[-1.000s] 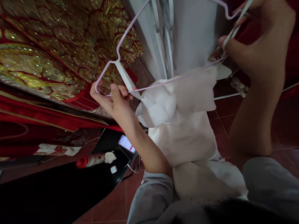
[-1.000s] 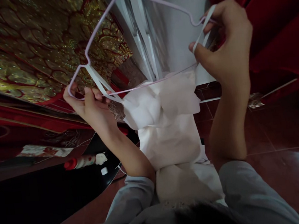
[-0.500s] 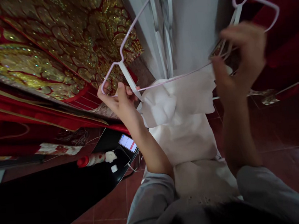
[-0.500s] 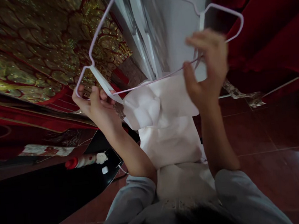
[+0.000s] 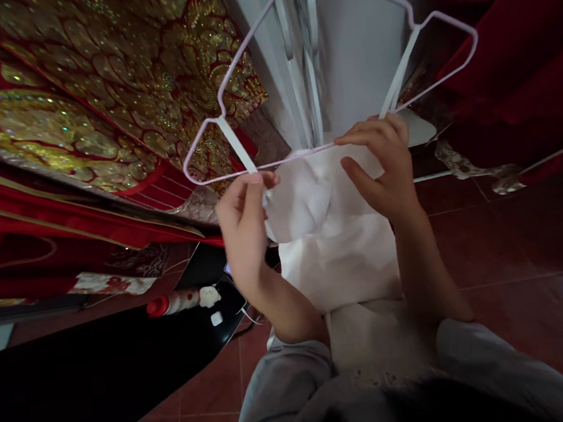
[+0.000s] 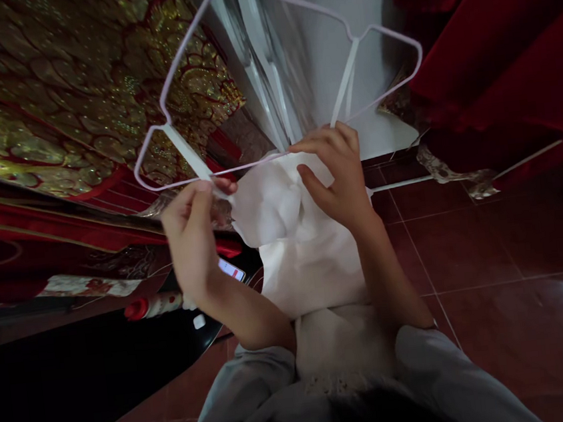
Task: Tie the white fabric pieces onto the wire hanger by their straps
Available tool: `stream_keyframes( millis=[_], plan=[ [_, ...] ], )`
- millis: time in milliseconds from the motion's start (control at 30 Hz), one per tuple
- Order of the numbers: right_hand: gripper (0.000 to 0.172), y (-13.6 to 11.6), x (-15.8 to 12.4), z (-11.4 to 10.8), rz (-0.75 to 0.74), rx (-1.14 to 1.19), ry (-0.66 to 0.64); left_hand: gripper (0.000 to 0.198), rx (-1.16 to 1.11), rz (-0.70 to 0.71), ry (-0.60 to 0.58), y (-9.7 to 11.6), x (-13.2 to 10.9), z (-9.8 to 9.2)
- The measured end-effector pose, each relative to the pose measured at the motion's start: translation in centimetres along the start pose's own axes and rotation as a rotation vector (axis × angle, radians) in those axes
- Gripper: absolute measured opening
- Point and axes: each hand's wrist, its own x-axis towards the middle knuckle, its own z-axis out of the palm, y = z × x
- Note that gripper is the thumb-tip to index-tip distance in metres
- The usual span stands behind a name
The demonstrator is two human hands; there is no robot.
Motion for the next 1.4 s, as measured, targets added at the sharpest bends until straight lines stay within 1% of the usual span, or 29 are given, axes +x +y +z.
stream_keyframes(
  millis=[33, 100, 167, 200, 267, 333, 400, 433, 467, 500, 533, 567, 600, 633, 667, 733, 833, 900, 967, 1000, 1067, 1167, 1300, 1367, 1400],
  plan=[
    [0.023, 0.1, 0.1, -0.2, -0.003, 0.003, 0.000, 0.038, -0.004, 0.013, -0.006, 1.1, 0.1, -0.4],
    [0.022, 0.1, 0.2, -0.4, -0.002, 0.017, -0.005, 0.034, -0.072, 0.056, 0.026, 2.9, 1.0, -1.1],
    [0.021, 0.1, 0.3, -0.4, 0.004, 0.031, -0.007, 0.030, -0.170, 0.092, 0.084, 3.8, 2.5, -1.5],
    [0.021, 0.0, 0.3, -0.4, 0.006, 0.037, -0.003, 0.031, -0.217, 0.111, 0.125, 3.9, 3.3, -1.7],
    [0.020, -0.1, 0.4, -0.4, 0.009, 0.048, 0.007, 0.035, -0.273, 0.160, 0.263, 3.0, 4.6, -2.2],
    [0.019, -0.2, 0.4, -0.4, 0.006, 0.058, 0.016, 0.032, -0.260, 0.206, 0.451, 1.3, 5.2, -2.7],
    [0.019, -0.3, 0.4, -0.4, 0.000, 0.057, 0.018, 0.027, -0.210, 0.177, 0.608, -0.7, 5.1, -2.8],
    [0.019, -0.4, 0.4, -0.5, -0.003, 0.053, 0.017, 0.025, -0.197, 0.127, 0.647, -1.5, 4.7, -2.7],
    [0.019, -0.4, 0.4, -0.5, -0.004, 0.048, 0.014, 0.023, -0.203, 0.061, 0.644, -2.2, 4.3, -2.4],
    [0.019, -0.6, 0.5, -0.6, -0.003, 0.045, 0.012, 0.020, -0.227, -0.006, 0.595, -2.6, 3.9, -1.9],
    [0.020, -0.7, 0.5, -0.6, -0.002, 0.047, 0.011, 0.020, -0.263, -0.056, 0.511, -2.8, 3.5, -1.3],
    [0.020, -0.8, 0.5, -0.6, -0.001, 0.054, 0.010, 0.024, -0.304, -0.086, 0.414, -2.8, 3.1, -0.6],
    [0.020, -1.0, 0.6, -0.6, -0.001, 0.066, 0.009, 0.029, -0.343, -0.089, 0.334, -2.6, 2.7, 0.1],
    [0.020, -1.1, 0.7, -0.7, -0.003, 0.081, 0.008, 0.032, -0.374, -0.069, 0.285, -2.4, 2.5, 0.7],
    [0.021, -1.2, 0.9, -0.8, -0.011, 0.105, 0.020, 0.031, -0.396, -0.037, 0.269, -2.1, 2.3, 1.2],
    [0.025, -1.2, 1.4, -1.1, -0.028, 0.171, 0.081, 0.027, -0.413, 0.020, 0.291, -1.8, 2.3, 1.7],
    [0.042, -0.7, 2.7, -2.1, -0.099, 0.256, 0.176, 0.029, -0.404, 0.044, 0.280, -2.0, 2.5, 1.7],
    [0.055, -0.2, 3.7, -3.2, -0.144, 0.239, 0.170, 0.033, -0.380, 0.045, 0.256, -2.3, 2.5, 1.6],
    [0.064, 0.2, 4.7, -4.3, -0.175, 0.165, 0.165, 0.035, -0.354, 0.050, 0.249, -2.5, 2.5, 1.5],
    [0.065, 0.3, 5.1, -4.8, -0.180, 0.117, 0.165, 0.036, -0.343, 0.053, 0.250, -2.5, 2.5, 1.6],
    [0.061, 0.4, 6.0, -5.6, -0.223, 0.046, 0.189, 0.035, -0.330, 0.055, 0.258, -2.5, 2.5, 1.6],
    [0.059, 0.2, 7.0, -5.9, -0.264, 0.014, 0.206, 0.036, -0.301, 0.039, 0.270, -2.4, 2.4, 1.7],
    [0.056, 0.5, 7.1, -5.2, -0.250, 0.010, 0.144, 0.040, -0.311, 0.031, 0.262, -2.4, 2.4, 1.7],
    [0.061, 1.7, 7.0, -4.9, -0.226, 0.004, 0.173, 0.039, -0.353, 0.039, 0.235, -2.5, 2.4, 1.6],
    [0.066, 2.5, 7.1, -4.9, -0.169, 0.007, 0.169, 0.039, -0.369, 0.043, 0.224, -2.5, 2.4, 1.6]
  ],
)
